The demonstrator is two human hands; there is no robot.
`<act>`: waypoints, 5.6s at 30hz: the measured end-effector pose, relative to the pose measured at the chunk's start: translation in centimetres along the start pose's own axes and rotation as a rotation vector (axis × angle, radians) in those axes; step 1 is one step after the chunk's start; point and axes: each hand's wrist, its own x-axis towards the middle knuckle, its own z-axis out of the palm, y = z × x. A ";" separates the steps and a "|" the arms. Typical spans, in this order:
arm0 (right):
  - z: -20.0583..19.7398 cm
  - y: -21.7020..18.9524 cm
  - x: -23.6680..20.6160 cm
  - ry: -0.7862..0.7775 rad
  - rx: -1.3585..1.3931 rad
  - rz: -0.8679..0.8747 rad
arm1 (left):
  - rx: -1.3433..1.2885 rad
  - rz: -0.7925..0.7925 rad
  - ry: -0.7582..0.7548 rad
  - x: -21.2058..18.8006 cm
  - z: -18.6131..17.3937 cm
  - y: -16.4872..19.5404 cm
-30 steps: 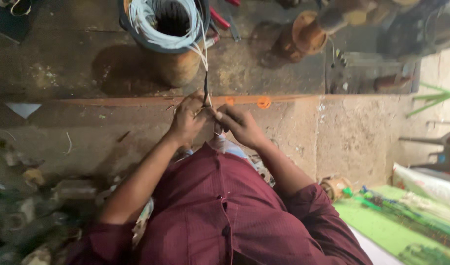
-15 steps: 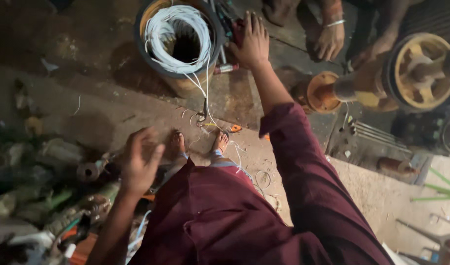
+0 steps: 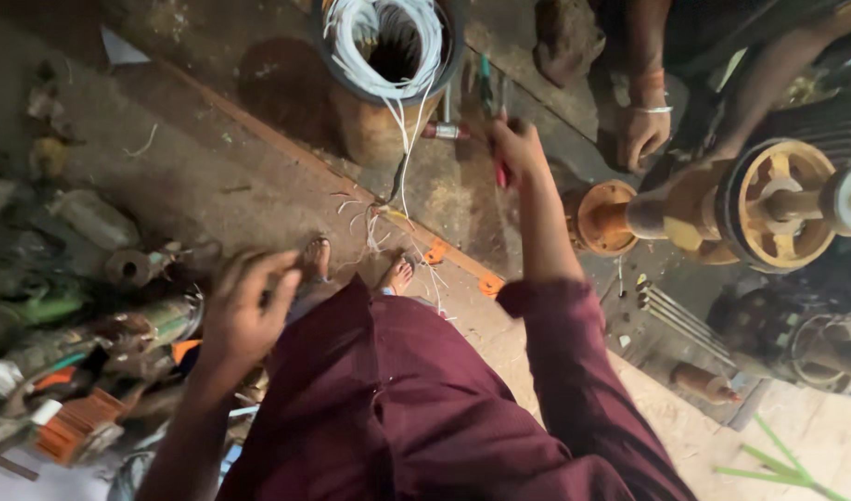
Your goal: The person strips insulation from a white wire using a knife, then uses pliers to strip and twist the ends of a multi-colored wire. They wrap the connections with electrical tape and cut a piece of black tape with scissors.
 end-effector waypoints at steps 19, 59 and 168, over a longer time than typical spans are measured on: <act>-3.4 -0.3 -24.6 -0.270 0.253 0.123 | -0.059 0.208 -0.622 7.7 0.5 8.4; 3.6 3.7 -25.4 0.267 -1.037 -0.795 | -0.075 0.029 -0.297 2.2 3.9 2.6; -2.3 3.4 -24.3 -0.131 -0.704 -0.372 | 0.133 0.158 -0.246 0.0 6.9 5.0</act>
